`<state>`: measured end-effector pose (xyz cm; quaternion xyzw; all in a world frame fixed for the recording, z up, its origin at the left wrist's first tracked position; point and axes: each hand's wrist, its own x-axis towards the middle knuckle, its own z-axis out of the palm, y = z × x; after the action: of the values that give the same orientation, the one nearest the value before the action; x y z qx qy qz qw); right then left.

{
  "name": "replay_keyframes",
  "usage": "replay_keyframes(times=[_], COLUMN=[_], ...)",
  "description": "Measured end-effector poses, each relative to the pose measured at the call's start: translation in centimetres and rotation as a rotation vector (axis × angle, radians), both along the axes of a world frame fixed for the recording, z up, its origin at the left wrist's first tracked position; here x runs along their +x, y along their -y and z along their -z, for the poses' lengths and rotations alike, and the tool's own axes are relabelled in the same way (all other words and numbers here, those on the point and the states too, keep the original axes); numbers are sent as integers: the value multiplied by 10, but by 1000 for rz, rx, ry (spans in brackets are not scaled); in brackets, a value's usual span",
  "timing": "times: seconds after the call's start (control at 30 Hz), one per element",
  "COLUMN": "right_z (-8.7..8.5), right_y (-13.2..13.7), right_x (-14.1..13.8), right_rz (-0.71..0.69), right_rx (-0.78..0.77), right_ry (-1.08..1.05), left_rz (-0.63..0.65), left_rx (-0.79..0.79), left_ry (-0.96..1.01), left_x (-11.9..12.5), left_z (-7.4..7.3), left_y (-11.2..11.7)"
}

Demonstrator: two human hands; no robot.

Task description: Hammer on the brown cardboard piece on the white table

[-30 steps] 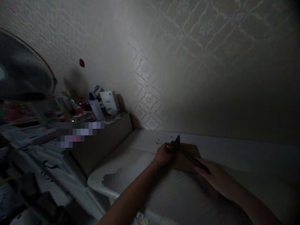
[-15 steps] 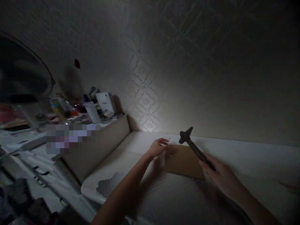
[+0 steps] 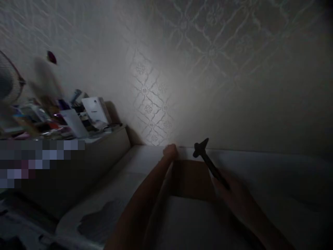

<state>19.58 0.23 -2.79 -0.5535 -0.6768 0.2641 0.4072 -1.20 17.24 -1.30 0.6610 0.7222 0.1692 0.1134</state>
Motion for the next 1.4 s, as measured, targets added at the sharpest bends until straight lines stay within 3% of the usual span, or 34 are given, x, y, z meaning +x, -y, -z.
replay_keyframes(times=[0.2,0.3,0.43,0.57,0.93,1.2,1.4], right_z=[-2,-3,-3,-2,1,-4,-7], right_y=[2,1,-1,-2,-4,3,5], right_x=[-1,-1,0,0,2,0,-2], right_rz=[3,8,13,21,2,-209,-226], right_rx=[33,44,44,66,61,15,6], right_ry=[6,5,11,27,41,37,47], left_rz=[55,192,317,265,292,332,322], left_rx=[31,51,-52,-134,-132,-73,-75], left_ry=[74,329,743,840,780,789,802], left_x=[-2,-2,-9,-14,-18,-21,-16], left_z=[-14,-16,-4,9,17,19,15], left_y=[19,48,92,114,109,109,114])
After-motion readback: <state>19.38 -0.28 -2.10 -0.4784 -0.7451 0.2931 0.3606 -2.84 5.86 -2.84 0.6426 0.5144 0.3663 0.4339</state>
